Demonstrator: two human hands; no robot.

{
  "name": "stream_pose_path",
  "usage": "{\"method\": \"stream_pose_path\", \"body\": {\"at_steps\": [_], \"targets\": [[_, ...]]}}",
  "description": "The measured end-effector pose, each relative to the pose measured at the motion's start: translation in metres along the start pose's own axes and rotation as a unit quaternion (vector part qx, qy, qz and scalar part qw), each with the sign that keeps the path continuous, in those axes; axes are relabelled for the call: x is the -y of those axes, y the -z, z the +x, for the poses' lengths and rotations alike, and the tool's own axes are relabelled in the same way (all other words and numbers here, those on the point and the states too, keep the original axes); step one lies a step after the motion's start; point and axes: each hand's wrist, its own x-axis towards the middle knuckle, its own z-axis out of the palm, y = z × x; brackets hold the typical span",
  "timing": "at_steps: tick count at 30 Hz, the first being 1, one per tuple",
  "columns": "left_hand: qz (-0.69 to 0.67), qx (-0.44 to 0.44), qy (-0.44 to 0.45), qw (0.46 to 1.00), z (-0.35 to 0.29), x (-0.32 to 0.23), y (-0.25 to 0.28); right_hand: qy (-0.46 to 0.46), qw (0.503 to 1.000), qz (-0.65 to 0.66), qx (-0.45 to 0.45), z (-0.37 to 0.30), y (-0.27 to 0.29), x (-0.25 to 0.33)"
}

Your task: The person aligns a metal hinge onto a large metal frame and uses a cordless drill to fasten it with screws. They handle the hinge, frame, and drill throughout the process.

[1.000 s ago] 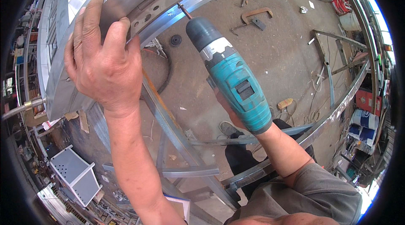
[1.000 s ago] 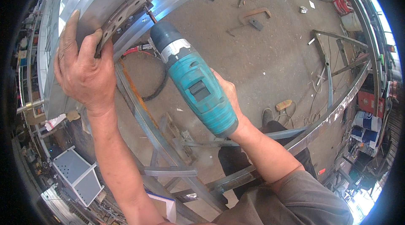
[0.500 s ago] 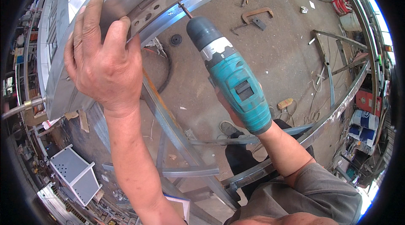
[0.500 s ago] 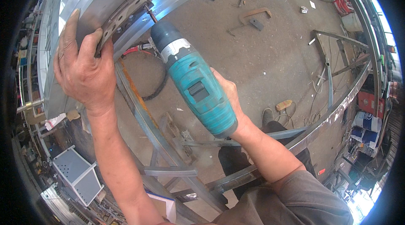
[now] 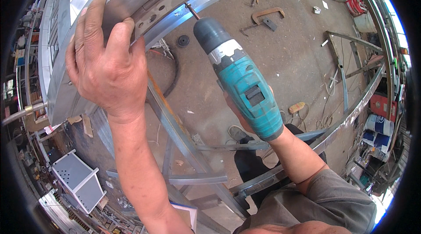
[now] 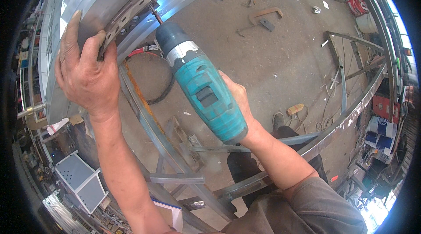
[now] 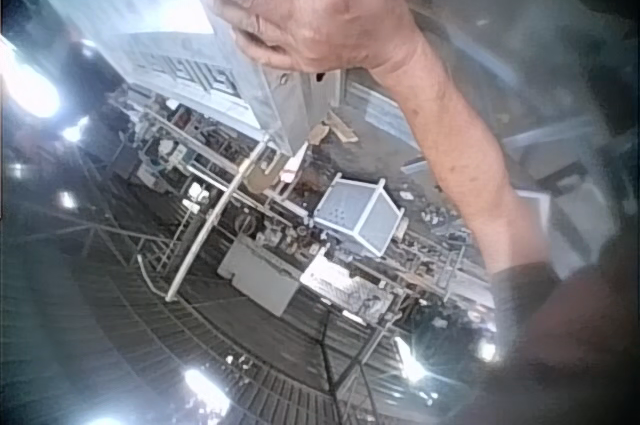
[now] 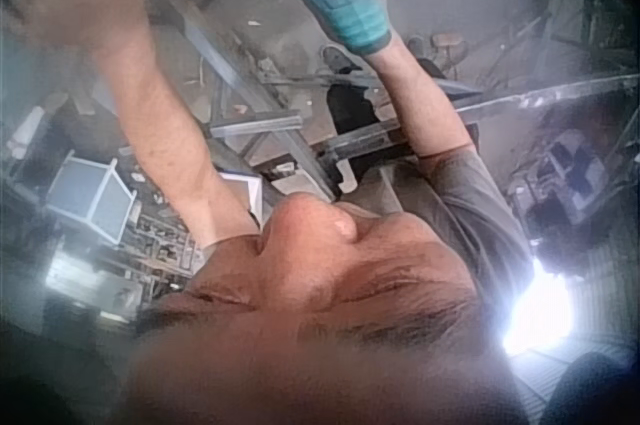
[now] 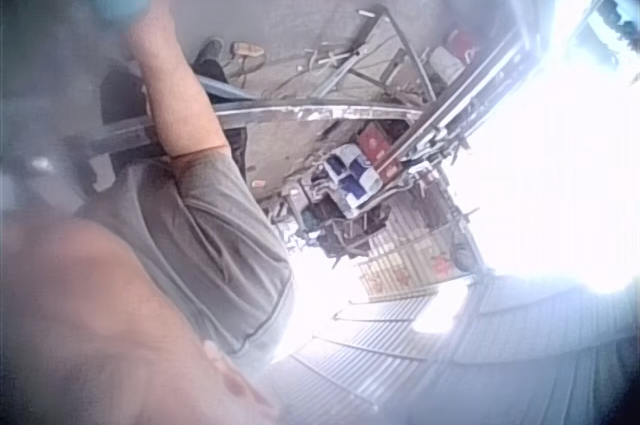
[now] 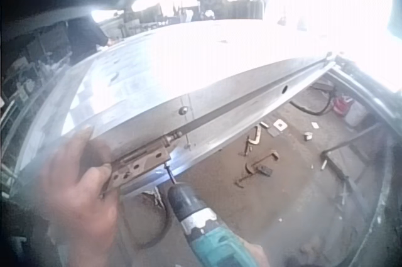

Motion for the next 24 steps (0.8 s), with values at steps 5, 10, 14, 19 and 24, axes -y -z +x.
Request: {"method": "stream_pose_path", "body": {"at_steps": [5, 10, 14, 19, 24], "targets": [[0.005, 0.002, 0.001, 1.000, -0.002, 0.000, -0.001, -0.014, 0.995, 0.064, 0.080, -0.011, 0.000, -0.015], [-0.003, 0.000, 0.001, 1.000, -0.003, 0.002, -0.002, -0.026, 0.990, 0.021, 0.133, -0.021, 0.004, -0.030], [-0.003, -0.003, 0.004, 1.000, -0.003, 0.001, -0.002, -0.172, 0.933, 0.294, 0.116, -0.018, 0.003, -0.028], [-0.002, 0.007, 0.007, 1.000, -0.003, 0.001, -0.001, -0.082, 0.986, -0.079, 0.122, -0.010, 0.007, -0.008], [-0.003, 0.003, 0.004, 1.000, -0.004, 0.002, -0.002, -0.124, 0.982, -0.066, 0.128, -0.001, 0.013, 0.007]]}}
